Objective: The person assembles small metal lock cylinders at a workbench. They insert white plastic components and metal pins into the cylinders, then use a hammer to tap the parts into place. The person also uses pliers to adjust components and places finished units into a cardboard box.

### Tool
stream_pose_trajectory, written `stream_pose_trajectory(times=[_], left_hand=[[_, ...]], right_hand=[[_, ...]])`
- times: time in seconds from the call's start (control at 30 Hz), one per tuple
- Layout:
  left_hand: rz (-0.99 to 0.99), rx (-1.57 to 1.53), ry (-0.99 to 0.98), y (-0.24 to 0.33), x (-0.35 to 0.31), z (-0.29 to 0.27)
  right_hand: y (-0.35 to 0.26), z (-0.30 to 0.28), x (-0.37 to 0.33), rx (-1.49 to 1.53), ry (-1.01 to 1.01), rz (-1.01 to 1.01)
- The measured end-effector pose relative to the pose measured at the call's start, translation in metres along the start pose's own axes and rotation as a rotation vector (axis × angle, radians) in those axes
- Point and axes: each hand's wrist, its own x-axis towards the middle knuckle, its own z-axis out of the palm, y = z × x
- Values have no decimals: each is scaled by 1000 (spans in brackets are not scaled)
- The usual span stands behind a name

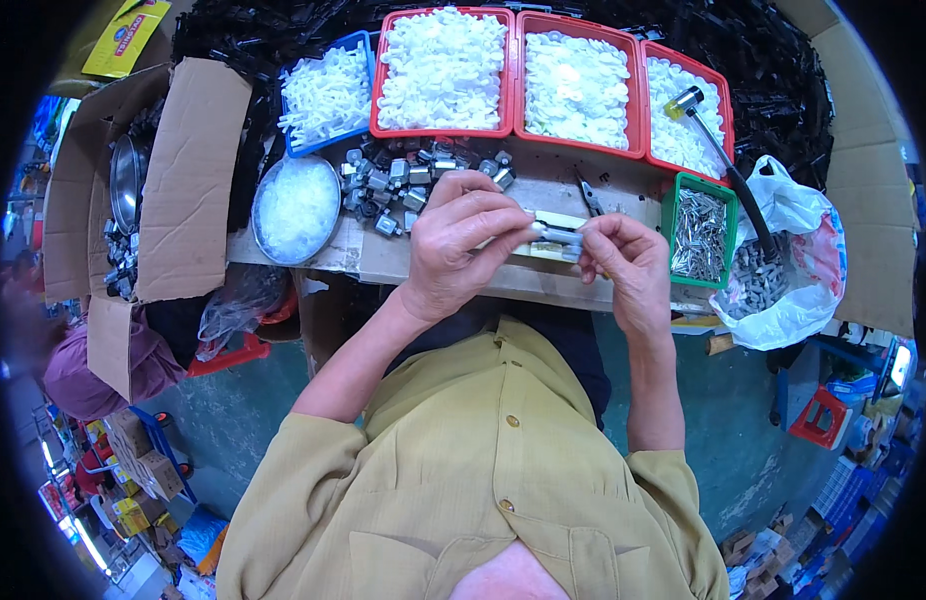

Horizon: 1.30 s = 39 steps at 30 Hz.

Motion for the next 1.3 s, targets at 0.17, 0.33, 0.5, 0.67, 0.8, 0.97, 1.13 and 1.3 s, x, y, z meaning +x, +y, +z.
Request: stream_pose_trajectory(times=[0.17,0.33,0.5,0.67,0.8,0.97,1.13,1.3], left_hand=[[-49,55,-107,-6,-6,1],[-38,158,-158,-17,-12,14],[-119,130,-138,-17,-16,20],[-174,146,-145,-11,-8,19],[-100,180,-214,-14,-9,16],[-65,215,-228,-13,-8,16],[-51,207,-219,-13,-8,17],[-44,205,-214,-13,-8,18]], right_hand=[[3,-24,3,-201,64,-19],[8,-25,5,-284,92,-10],[13,-15,9,-278,95,15],[19,-11,14,-284,57,42],[23,-17,17,-316,36,58],[24,-20,14,-421,29,-11],[27,-23,12,-511,40,-9],[22,-26,13,-602,6,-12]])
